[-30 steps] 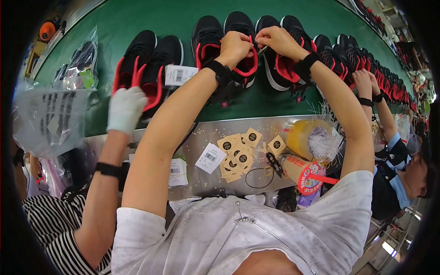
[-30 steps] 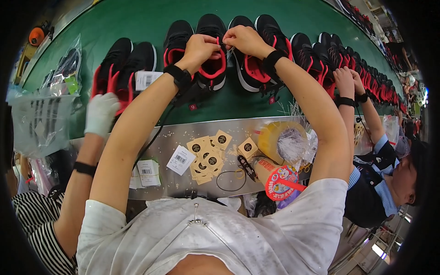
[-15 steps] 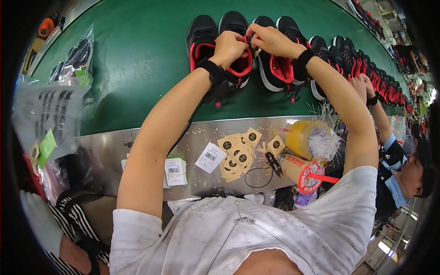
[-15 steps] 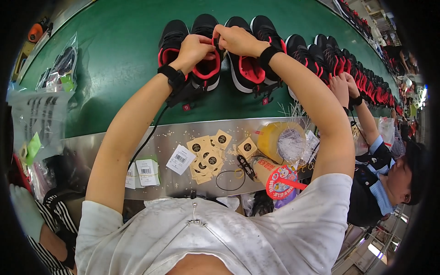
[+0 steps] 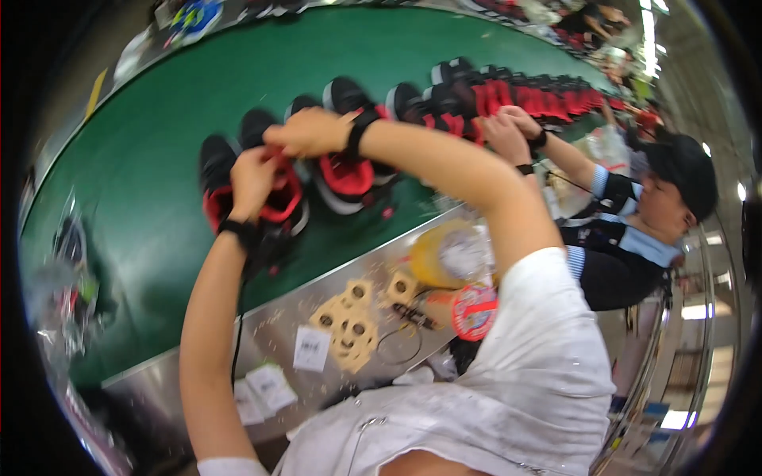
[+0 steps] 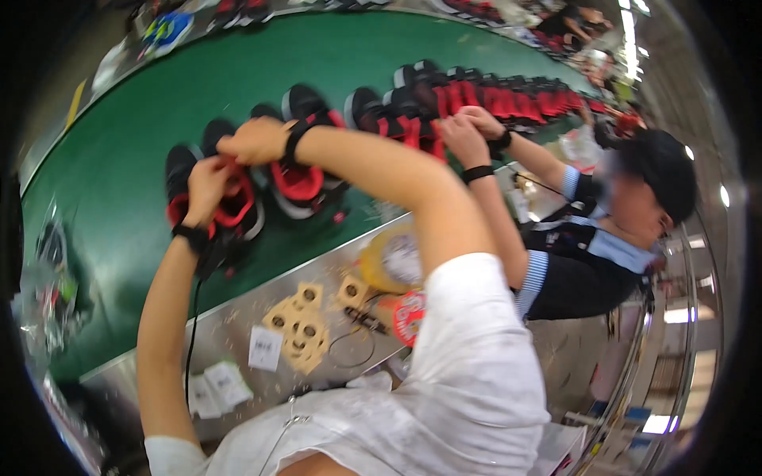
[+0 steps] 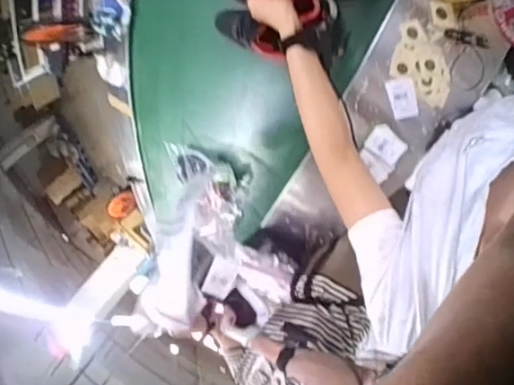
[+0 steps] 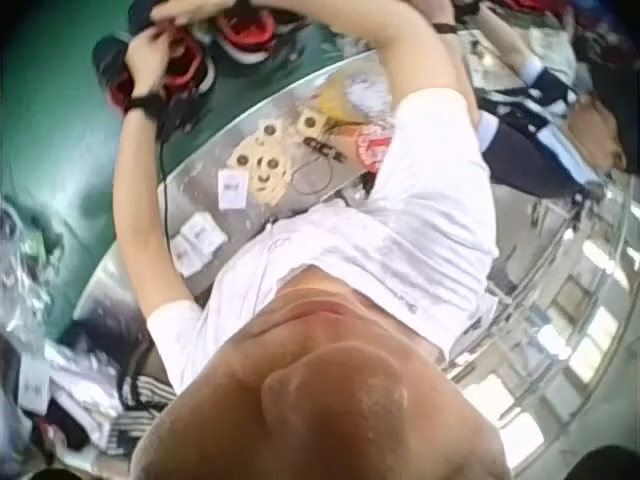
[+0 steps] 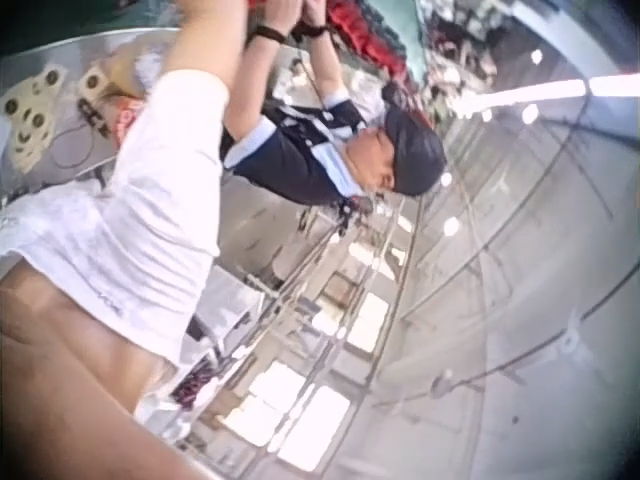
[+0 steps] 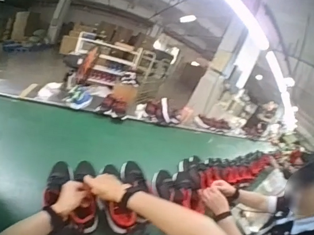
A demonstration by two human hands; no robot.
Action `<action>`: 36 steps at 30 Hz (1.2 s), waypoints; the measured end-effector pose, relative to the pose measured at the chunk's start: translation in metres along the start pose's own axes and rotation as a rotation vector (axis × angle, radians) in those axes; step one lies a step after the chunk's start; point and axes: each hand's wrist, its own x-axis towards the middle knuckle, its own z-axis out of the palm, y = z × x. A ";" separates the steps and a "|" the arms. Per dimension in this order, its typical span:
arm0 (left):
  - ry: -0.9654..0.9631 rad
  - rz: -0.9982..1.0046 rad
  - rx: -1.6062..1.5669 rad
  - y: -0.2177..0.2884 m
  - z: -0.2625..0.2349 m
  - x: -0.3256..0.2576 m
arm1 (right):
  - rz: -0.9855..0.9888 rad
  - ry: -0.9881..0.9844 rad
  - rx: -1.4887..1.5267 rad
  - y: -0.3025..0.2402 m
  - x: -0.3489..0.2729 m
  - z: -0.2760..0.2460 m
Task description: Attaching paper tags and labels to shoes and then packing them into bags.
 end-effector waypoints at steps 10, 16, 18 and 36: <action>0.012 0.026 0.111 0.025 0.004 -0.003 | 0.030 0.136 0.004 0.000 -0.008 -0.008; 0.030 0.109 0.310 0.026 -0.005 -0.003 | 0.179 0.071 0.106 -0.004 -0.005 -0.015; 0.013 0.096 0.349 0.024 -0.010 -0.002 | 0.224 -0.089 0.443 -0.007 -0.004 -0.021; 0.124 0.204 0.103 0.033 -0.033 -0.021 | 0.462 0.022 1.203 -0.009 -0.014 -0.036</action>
